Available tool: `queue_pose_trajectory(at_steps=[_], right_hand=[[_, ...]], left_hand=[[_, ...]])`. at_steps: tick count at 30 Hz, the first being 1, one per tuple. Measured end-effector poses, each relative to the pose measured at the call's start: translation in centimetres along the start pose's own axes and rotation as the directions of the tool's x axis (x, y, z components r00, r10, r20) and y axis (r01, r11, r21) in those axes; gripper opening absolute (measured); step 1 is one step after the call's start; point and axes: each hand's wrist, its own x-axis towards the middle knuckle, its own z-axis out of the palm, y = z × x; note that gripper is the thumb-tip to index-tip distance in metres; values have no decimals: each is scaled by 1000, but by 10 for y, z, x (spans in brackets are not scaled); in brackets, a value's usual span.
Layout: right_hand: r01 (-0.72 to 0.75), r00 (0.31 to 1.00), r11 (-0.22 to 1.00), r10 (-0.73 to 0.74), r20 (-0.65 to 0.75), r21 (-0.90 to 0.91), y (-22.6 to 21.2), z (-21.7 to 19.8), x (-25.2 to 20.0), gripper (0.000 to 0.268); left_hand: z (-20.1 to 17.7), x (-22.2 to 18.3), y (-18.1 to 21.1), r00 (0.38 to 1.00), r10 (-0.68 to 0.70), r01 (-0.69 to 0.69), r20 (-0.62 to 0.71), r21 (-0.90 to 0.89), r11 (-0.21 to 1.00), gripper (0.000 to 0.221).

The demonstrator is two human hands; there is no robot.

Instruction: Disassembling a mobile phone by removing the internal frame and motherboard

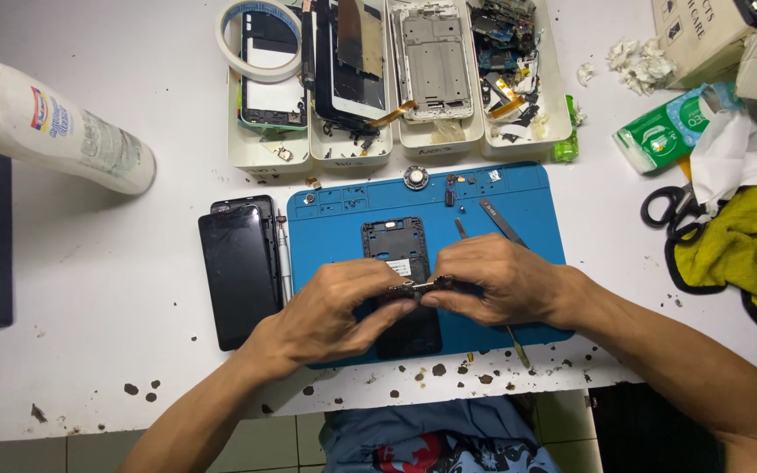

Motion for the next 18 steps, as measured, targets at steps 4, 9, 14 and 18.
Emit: queue_pose_trajectory(at_steps=[4, 9, 14, 18], right_hand=[[0, 1000, 1000, -1, -5, -13, 0, 1, 1, 25], [5, 1000, 999, -6, -22, -41, -2, -1, 3, 23], [7, 999, 998, -10, -35, -65, -7, -5, 7, 23], [0, 998, 996, -5, -59, -86, -6, -3, 5, 24]], left_hand=[[0, -4, -5, 999, -49, 49, -9, -56, 997, 10], [1, -6, -9, 997, -52, 50, -56, -44, 998, 8], [2, -6, -11, 994, -58, 54, -90, -45, 998, 5], [4, -8, -15, 990, -64, 60, -127, -37, 998, 6]])
